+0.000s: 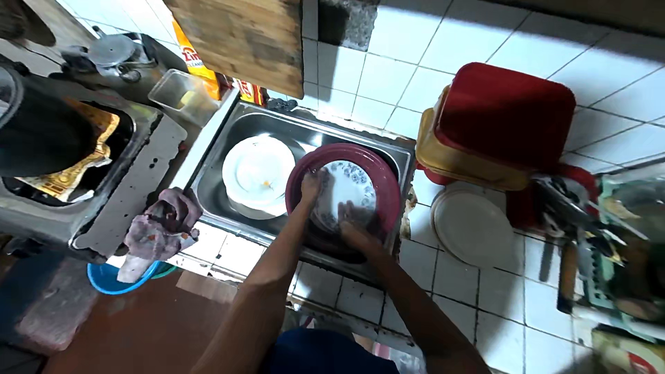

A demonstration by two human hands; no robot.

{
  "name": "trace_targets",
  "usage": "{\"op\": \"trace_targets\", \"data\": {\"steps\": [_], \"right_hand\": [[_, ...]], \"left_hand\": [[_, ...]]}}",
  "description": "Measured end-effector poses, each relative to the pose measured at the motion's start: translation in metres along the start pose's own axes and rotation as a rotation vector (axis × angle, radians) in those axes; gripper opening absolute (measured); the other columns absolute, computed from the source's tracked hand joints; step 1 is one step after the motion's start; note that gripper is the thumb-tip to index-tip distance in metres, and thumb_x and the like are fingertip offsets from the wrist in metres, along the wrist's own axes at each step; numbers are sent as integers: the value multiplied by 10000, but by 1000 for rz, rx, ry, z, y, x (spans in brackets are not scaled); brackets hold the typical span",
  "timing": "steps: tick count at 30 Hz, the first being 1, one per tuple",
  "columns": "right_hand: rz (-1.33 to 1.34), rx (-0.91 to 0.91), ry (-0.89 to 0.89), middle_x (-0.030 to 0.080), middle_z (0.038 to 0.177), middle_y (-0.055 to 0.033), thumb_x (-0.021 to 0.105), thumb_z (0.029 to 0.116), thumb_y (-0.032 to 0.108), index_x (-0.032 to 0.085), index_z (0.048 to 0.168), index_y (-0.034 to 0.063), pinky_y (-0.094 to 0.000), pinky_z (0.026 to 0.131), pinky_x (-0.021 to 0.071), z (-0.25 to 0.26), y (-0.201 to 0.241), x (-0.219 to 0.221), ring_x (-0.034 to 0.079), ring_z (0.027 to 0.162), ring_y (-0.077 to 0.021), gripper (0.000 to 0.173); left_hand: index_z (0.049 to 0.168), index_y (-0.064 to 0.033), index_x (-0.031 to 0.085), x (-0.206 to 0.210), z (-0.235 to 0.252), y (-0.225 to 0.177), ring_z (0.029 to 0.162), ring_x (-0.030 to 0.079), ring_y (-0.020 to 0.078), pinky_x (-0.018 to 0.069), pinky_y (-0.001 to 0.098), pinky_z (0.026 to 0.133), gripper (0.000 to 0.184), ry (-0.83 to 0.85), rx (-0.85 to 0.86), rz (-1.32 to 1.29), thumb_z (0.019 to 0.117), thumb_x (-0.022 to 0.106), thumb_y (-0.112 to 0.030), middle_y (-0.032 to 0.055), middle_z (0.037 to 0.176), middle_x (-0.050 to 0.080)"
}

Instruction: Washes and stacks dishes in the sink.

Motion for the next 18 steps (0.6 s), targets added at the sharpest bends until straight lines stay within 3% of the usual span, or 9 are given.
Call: {"op": "trace_targets", "data": {"steps": [3,6,8,10,11,13,14,16,18], "right_hand": [[-76,-85,145,116,1693,-256,438,1093,315,180,1622,-13,-571,1262,154,-9,-7,4,106,1574,-421,674],[-162,43,-69,318,1619,-290,498,1059,445,356,1554,-56,-659,1214,203,9,-52,-33,258,1518,-473,718],[-163,85,-232,201,1674,-261,517,1025,544,287,1591,-28,-625,1242,114,40,-60,-55,143,1566,-423,837],[-127,36,-395,126,1695,-249,602,999,450,212,1617,-15,-659,1230,67,68,-44,-59,76,1577,-421,867],[-96,30,-404,128,1692,-256,620,995,332,202,1618,-18,-678,1223,69,78,-29,-54,68,1575,-431,828],[-12,-6,-422,287,1652,-238,542,1047,254,362,1570,-10,-641,1241,150,86,3,-35,202,1552,-424,613],[25,-51,-409,346,1625,-240,490,1069,230,432,1535,-12,-647,1246,109,90,17,-26,226,1545,-425,529],[3,-145,-228,343,1629,-232,372,1103,279,426,1537,-7,-619,1256,45,79,29,1,210,1557,-396,523],[-112,-261,-86,213,1698,-162,305,1106,429,287,1630,117,-673,1232,30,51,9,10,118,1584,-371,611]], "left_hand": [[1374,25,581,8,17,43,1270,587,371,439,553,1096,519,-55,-84,-121,1041,604,-372,257,1339,622],[1432,72,489,14,10,60,1326,538,316,411,445,1141,488,-4,-81,-299,1068,568,-243,263,1423,554],[1417,92,494,15,8,63,1301,549,324,415,441,1126,461,-12,-111,-322,1080,541,-219,281,1408,557],[1377,75,537,15,9,66,1189,603,290,470,433,1056,437,-63,-131,-367,1078,540,-244,261,1319,610],[1336,76,566,15,9,66,1124,621,276,490,431,1016,426,-96,-148,-394,1074,550,-259,251,1259,635],[1334,73,553,20,3,66,1073,614,278,499,443,974,419,-114,-205,-426,1078,543,-259,247,1220,632],[1374,74,513,23,4,66,1114,605,308,492,466,991,411,-109,-217,-435,1083,517,-215,264,1267,609],[1421,110,459,20,0,65,1270,543,354,426,467,1093,402,-74,-255,-326,1098,450,-130,300,1398,536],[1433,116,470,18,-3,58,1396,469,373,350,458,1176,403,31,-246,-65,1113,414,-124,301,1476,497]]}}
Point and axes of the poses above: each hand's wrist, its own z-axis towards the middle knuckle, its own x-axis out of the palm, y = z × x, the point moved 9 cm from there along z, towards the middle knuckle
